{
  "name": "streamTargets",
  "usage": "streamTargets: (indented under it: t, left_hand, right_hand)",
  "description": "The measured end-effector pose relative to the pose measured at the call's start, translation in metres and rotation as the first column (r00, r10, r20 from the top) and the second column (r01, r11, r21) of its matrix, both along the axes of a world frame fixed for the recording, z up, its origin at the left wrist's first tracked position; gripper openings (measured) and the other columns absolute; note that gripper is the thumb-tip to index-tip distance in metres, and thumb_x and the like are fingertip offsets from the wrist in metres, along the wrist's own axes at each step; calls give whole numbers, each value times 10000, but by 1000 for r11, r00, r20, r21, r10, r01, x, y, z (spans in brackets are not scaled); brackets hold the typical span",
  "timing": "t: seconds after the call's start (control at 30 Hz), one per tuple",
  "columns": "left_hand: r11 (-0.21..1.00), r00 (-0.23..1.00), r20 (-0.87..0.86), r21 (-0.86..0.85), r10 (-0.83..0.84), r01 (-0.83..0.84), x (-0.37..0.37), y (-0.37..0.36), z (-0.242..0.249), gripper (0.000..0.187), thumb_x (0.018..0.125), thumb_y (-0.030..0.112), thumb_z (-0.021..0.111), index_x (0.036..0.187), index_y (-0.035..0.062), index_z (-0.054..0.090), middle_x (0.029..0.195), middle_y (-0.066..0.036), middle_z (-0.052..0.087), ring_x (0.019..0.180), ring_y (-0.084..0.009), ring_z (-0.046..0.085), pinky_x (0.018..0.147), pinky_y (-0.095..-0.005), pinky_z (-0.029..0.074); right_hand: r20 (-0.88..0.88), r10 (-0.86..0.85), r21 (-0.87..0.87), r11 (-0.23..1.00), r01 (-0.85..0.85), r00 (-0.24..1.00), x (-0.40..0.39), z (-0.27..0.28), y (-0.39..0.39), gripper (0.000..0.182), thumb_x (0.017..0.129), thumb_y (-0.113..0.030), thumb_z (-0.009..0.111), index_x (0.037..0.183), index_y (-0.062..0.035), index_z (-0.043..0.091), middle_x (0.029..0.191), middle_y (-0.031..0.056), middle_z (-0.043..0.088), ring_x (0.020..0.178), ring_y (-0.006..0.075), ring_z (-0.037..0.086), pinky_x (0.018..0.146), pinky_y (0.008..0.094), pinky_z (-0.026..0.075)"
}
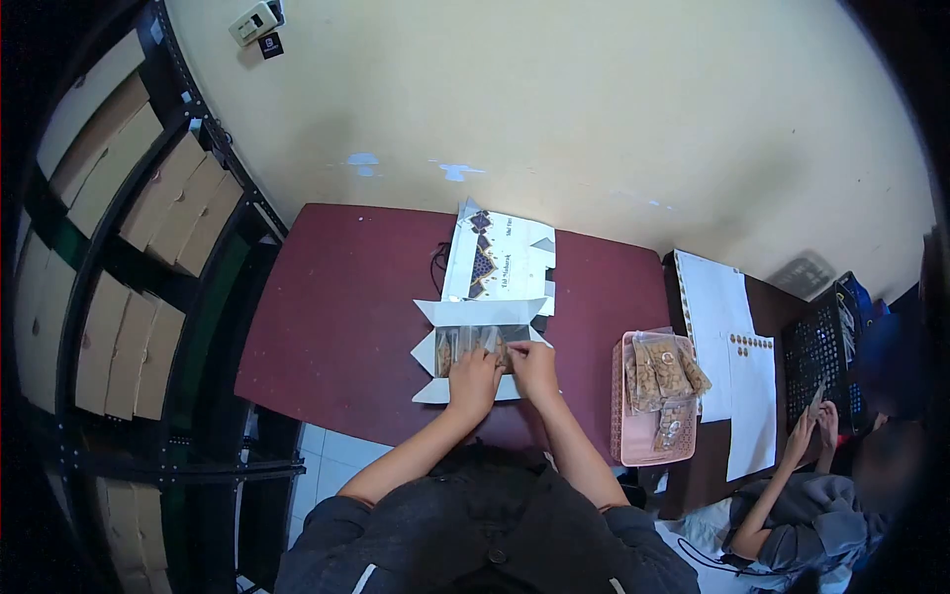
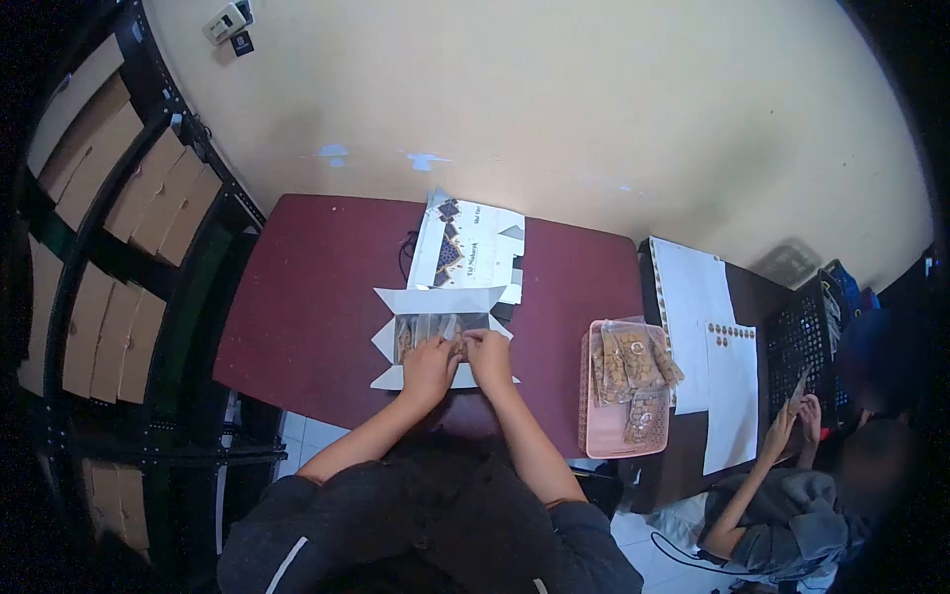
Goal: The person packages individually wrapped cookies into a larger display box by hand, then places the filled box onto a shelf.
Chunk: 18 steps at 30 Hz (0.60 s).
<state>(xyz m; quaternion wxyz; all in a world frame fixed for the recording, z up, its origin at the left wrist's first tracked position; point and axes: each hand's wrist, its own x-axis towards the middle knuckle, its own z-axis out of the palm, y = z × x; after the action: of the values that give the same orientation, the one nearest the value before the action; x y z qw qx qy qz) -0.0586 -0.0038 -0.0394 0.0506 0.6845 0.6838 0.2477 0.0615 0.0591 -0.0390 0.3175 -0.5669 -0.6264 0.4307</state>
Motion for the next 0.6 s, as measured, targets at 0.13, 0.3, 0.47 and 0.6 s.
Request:
streamTargets:
  t: [0.13, 0.3, 0.47, 0.6]
  left_hand:
    - [999, 998, 63, -39, -20, 22, 3, 3, 7, 212, 786, 221, 656, 921, 58, 646, 895, -115, 610, 835, -313, 601, 699, -448, 483]
    - [996, 995, 67, -32, -79, 81, 18, 2, 31, 190, 811, 193, 624, 931, 49, 655, 905, -124, 611, 843, -310, 594, 708, -435, 480]
    - [958, 941, 178, 38, -287, 285, 71, 5, 35, 172, 837, 177, 586, 925, 49, 661, 891, -117, 608, 823, -306, 592, 697, -429, 483]
    - [819, 781, 364, -81, -506, 569, 137, 12, 18, 160, 843, 153, 562, 929, 53, 653, 921, -123, 610, 868, -331, 599, 747, -431, 491]
  right_hand:
    - [-4, -157, 192, 969, 154, 988, 37, 27, -7, 180, 825, -70, 625, 958, 33, 687, 733, 112, 684, 657, 116, 635, 617, 259, 499]
    - [-66, -349, 233, 906, 354, 935, 123, 20, -19, 179, 867, -92, 610, 987, 19, 682, 773, 110, 683, 694, 113, 632, 635, 247, 494]
    - [24, -531, 272, 819, 505, 847, 207, 12, -49, 197, 840, -100, 614, 974, 32, 674, 855, 158, 685, 776, 206, 658, 701, 311, 507]
    - [151, -697, 130, 717, 685, 701, 271, -23, -67, 202, 833, -97, 614, 990, 15, 672, 894, 183, 673, 812, 256, 659, 748, 330, 504]
